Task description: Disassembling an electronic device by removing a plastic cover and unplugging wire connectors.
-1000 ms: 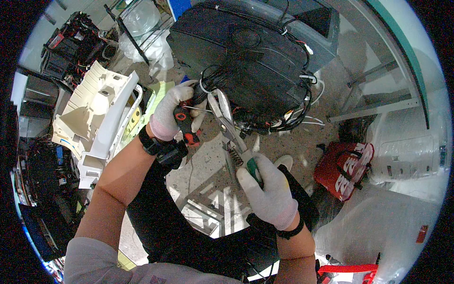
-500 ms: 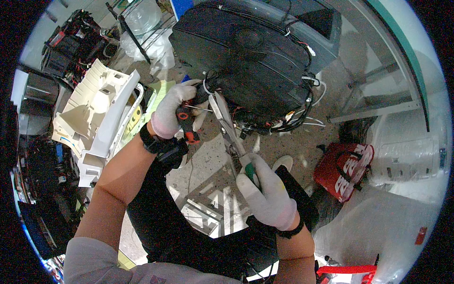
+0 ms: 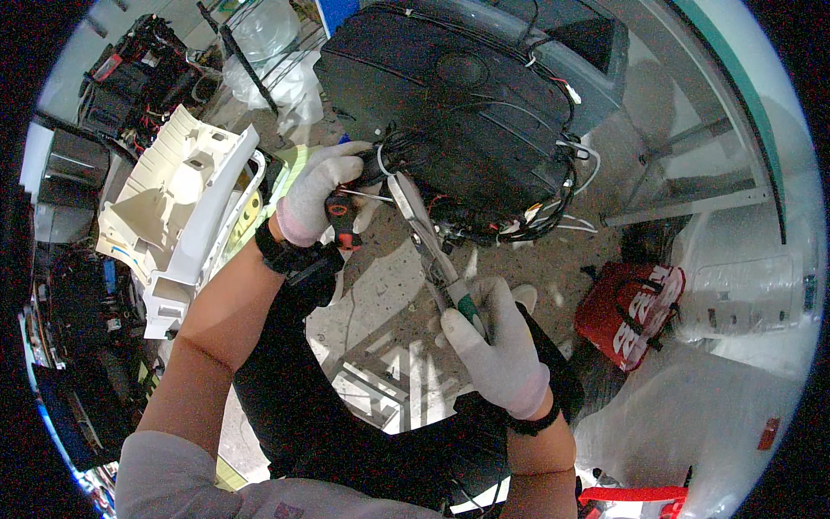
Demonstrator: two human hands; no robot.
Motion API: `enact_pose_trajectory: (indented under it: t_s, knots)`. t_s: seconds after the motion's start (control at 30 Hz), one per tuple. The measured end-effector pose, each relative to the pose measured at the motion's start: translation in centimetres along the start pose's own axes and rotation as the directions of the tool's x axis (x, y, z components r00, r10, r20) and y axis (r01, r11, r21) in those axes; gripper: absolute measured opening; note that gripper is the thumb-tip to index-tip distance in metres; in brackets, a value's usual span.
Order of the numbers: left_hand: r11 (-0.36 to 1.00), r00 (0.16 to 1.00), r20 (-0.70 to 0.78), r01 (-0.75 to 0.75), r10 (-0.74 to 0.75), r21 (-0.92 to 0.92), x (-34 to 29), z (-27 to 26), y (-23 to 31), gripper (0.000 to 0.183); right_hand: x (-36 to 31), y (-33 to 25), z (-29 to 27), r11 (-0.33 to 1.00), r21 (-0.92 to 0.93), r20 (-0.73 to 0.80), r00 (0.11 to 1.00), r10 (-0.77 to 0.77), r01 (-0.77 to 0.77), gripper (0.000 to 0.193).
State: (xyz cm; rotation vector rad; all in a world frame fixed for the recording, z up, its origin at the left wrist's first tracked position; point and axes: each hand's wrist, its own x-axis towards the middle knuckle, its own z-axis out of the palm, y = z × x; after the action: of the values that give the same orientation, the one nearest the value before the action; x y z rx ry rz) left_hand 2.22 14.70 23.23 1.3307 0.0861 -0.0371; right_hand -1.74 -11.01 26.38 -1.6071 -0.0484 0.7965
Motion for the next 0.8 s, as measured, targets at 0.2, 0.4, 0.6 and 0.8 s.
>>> enact_pose_trajectory:
  t_s: [0.2, 0.4, 0.6, 0.8]
  knots:
    - [0.998, 0.995, 0.078, 0.065, -0.065, 0.004, -0.2, -0.1, 0.4, 0.044, 0.4, 0.1, 0.7, 0.985, -0.005, 0.007, 0.985, -0.170, 0.171, 0.043]
    - [0.999, 0.998, 0.062, 0.003, -0.006, 0.049, 0.1, 0.1, 0.3, 0.046, 1.2, 0.9, 1.0, 0.974, -0.219, 0.042, 0.997, 0.067, -0.056, 0.034]
    - [0.964, 0.990, 0.094, 0.122, -0.102, -0.237, 0.0, -0.5, 0.0, 0.027, 1.7, 1.6, 0.3, 0.968, -0.248, 0.141, 0.990, 0.005, 0.030, 0.028]
    - [0.938, 0.970, 0.209, 0.184, -0.125, -0.295, 0.2, 0.0, -1.4, 0.036, 2.4, 1.4, 2.4, 0.953, -0.013, -0.164, 0.939, -0.301, 0.303, 0.043]
